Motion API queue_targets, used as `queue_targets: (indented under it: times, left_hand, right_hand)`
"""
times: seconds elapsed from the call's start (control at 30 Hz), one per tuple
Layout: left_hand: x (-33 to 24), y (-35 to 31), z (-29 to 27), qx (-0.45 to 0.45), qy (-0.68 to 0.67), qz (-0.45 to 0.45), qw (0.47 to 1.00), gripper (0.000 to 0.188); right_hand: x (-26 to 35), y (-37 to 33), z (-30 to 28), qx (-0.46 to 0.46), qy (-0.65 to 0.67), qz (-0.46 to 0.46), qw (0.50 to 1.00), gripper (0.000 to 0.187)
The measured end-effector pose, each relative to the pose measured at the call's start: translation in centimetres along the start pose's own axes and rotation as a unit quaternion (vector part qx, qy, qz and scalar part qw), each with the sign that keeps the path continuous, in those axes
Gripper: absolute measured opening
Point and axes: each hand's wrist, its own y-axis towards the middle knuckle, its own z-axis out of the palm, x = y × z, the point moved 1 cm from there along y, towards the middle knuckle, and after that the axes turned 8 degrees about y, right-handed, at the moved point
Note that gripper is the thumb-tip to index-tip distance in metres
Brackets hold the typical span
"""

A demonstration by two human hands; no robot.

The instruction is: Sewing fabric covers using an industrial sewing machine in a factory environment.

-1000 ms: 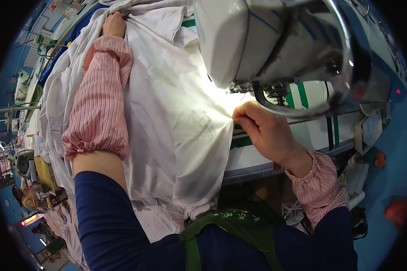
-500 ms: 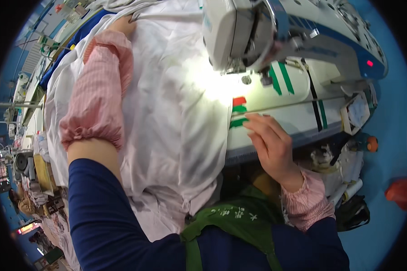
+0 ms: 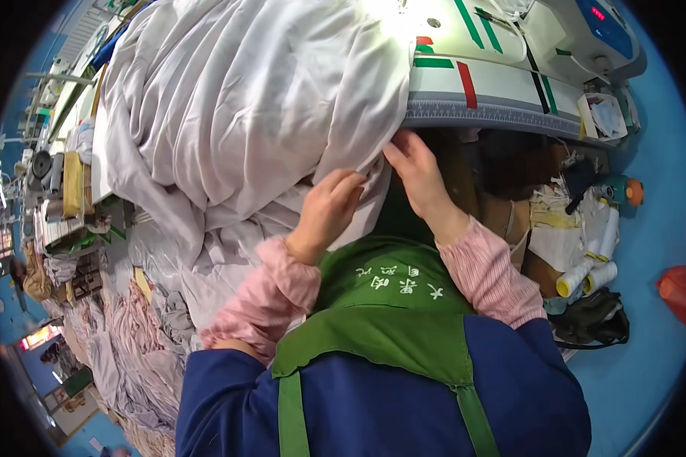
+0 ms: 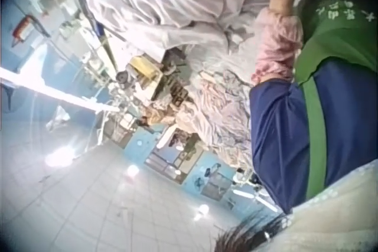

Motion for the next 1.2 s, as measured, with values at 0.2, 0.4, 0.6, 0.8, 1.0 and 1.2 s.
queue_targets:
  times: [0.2,0.4,0.6,0.8,1.0,1.2]
  left_hand:
    - [5.5,-0.7,-6.2,-0.142,0.181,-0.058,0.971,0.036]
    - [15.0,5.8,-15.2,-0.018,0.203,-0.188,0.961,0.045]
    - [17.0,9.4,-17.7,0.018,0.227,-0.100,0.969,0.050]
    - [13.8,5.7,-15.7,0.020,0.362,-0.070,0.929,0.045]
    - [10.5,2.5,-12.1,-0.018,0.437,-0.003,0.900,0.045]
    - [8.3,2.3,-10.4,-0.042,0.469,-0.019,0.882,0.048]
  right_hand:
    - [1.2,-0.8,6.1,0.191,0.025,0.222,0.956,0.044]
    - [6.9,-6.2,7.5,0.275,0.060,0.077,0.956,0.022]
    - [6.6,-15.2,8.1,0.469,0.244,0.322,0.785,0.017]
    - [6.5,-18.5,5.7,0.420,0.026,0.270,0.866,0.006]
    - [6.3,-21.1,-2.9,0.163,-0.101,0.204,0.960,0.010]
    - [3.2,-17.5,-7.3,0.036,-0.192,0.114,0.974,0.014]
